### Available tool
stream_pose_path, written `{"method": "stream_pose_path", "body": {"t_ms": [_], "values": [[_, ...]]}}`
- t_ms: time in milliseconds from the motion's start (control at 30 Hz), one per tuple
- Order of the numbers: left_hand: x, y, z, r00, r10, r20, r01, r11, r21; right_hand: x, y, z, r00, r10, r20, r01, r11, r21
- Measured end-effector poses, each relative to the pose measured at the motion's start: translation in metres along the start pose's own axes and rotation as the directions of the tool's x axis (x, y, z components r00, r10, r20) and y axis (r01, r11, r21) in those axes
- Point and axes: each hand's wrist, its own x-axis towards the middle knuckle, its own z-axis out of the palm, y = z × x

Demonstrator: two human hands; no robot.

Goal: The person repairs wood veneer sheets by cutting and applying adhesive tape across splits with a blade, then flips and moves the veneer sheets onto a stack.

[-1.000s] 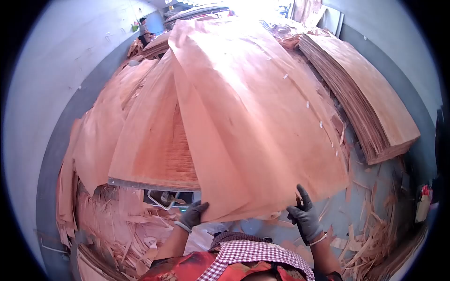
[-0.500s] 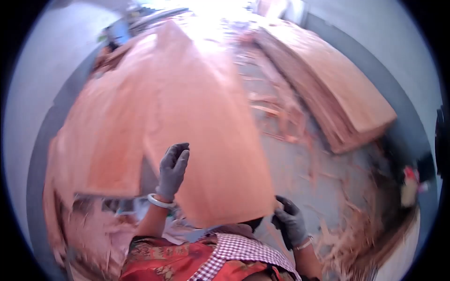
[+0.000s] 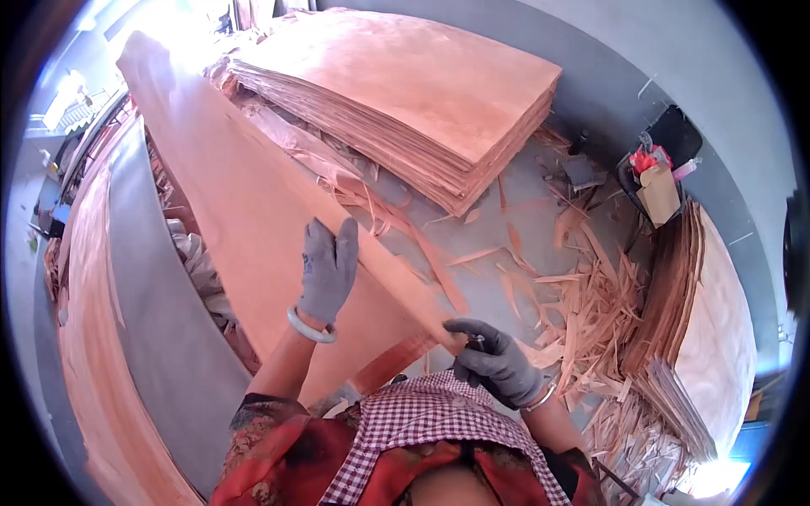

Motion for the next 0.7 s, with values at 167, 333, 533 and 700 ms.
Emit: {"method": "stream_pose_path", "body": {"t_ms": [167,333,533,700], "values": [[0.091,0.038,0.11,0.993,-0.102,0.064,0.093,0.987,0.131,0.056,-0.074,-0.116,1.0,-0.02,-0.019,0.021,1.0,0.007],[0.195,0.058,0.224,0.991,-0.078,0.108,0.054,0.976,0.21,0.112,-0.164,-0.218,0.996,-0.017,-0.087,0.016,1.0,-0.006],[0.307,0.031,0.357,0.993,-0.106,-0.056,0.115,0.976,0.187,0.193,-0.249,-0.303,0.993,-0.045,-0.106,0.051,0.997,0.054],[0.407,0.007,0.451,0.99,-0.144,0.003,0.142,0.975,0.169,0.281,-0.32,-0.386,0.983,-0.085,-0.161,0.074,0.995,-0.072]]}}
